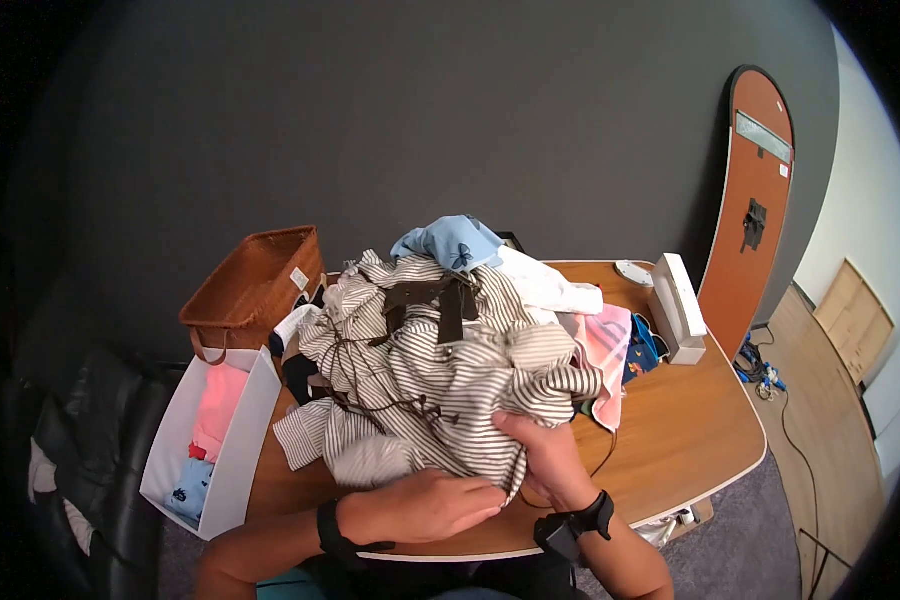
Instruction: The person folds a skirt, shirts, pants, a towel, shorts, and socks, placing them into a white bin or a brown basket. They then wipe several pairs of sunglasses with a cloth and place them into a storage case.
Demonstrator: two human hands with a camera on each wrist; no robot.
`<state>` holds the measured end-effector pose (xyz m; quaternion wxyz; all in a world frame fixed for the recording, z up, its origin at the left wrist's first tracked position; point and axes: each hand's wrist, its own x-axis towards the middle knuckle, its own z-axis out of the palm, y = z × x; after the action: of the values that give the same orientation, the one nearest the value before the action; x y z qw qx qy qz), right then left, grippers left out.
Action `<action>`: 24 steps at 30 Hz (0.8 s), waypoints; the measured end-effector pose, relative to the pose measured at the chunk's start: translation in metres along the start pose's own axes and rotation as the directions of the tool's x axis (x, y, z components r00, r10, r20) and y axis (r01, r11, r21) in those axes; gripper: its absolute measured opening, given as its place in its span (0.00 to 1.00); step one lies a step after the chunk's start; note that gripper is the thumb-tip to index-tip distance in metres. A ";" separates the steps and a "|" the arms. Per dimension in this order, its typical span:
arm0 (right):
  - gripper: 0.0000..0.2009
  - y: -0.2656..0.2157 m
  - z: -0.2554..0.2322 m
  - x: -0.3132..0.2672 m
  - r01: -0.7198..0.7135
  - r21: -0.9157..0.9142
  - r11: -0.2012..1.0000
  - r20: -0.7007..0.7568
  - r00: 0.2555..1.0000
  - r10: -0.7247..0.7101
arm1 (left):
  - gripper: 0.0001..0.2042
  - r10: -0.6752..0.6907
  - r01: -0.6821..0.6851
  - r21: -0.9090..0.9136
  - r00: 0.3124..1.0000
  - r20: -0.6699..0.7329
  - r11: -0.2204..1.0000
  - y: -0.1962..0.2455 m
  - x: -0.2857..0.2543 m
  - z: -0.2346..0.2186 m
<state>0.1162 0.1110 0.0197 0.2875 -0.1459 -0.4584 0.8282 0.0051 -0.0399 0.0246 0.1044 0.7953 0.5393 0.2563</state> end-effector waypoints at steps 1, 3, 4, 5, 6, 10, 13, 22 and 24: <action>0.20 -0.003 -0.006 0.002 0.006 0.012 1.000 -0.050 0.999 -0.006 | 0.09 0.007 -0.007 -0.003 1.000 0.002 1.000 0.002 0.000 -0.004; 0.21 -0.016 -0.021 0.003 0.041 0.008 0.999 -0.012 0.999 -0.041 | 0.07 -0.086 0.046 -0.258 0.986 -0.143 0.965 0.003 0.001 -0.029; 0.19 -0.023 -0.024 0.005 0.115 -0.053 0.992 0.023 0.993 -0.114 | 0.07 -0.107 0.033 -0.277 0.961 -0.256 0.960 -0.005 0.001 -0.043; 0.18 -0.031 -0.030 0.005 0.190 -0.111 0.976 0.061 0.981 -0.184 | 0.06 -0.129 0.018 -0.293 0.923 -0.364 0.956 -0.015 0.000 -0.058; 0.15 -0.036 -0.046 0.015 0.311 -0.374 0.874 0.157 0.950 -0.270 | 0.06 -0.250 0.082 -0.392 0.882 -0.400 0.916 -0.022 0.001 -0.074; 0.10 -0.082 -0.059 0.036 0.517 -0.706 0.483 0.295 0.836 -0.463 | 0.13 -0.257 0.177 -0.191 0.763 -0.593 0.966 -0.053 0.009 -0.114; 0.06 -0.133 0.027 0.020 0.365 -0.199 0.909 0.039 0.930 -0.365 | 0.19 -0.280 0.268 -0.109 0.764 -0.581 0.957 -0.077 0.008 -0.120; 0.06 -0.203 0.081 0.047 0.399 0.069 0.914 0.449 0.806 -0.386 | 0.24 -0.346 0.099 -0.537 0.857 -0.382 0.838 -0.059 0.020 -0.121; 0.09 -0.211 0.074 0.058 0.621 -0.069 0.781 0.508 0.696 -0.508 | 0.27 -0.332 0.066 -0.575 0.868 -0.370 0.816 -0.062 0.024 -0.122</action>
<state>0.1050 0.1832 0.2384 0.3922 0.1714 -0.6302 0.6478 -0.1016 -0.0071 0.1070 0.2238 0.5871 0.5354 0.5644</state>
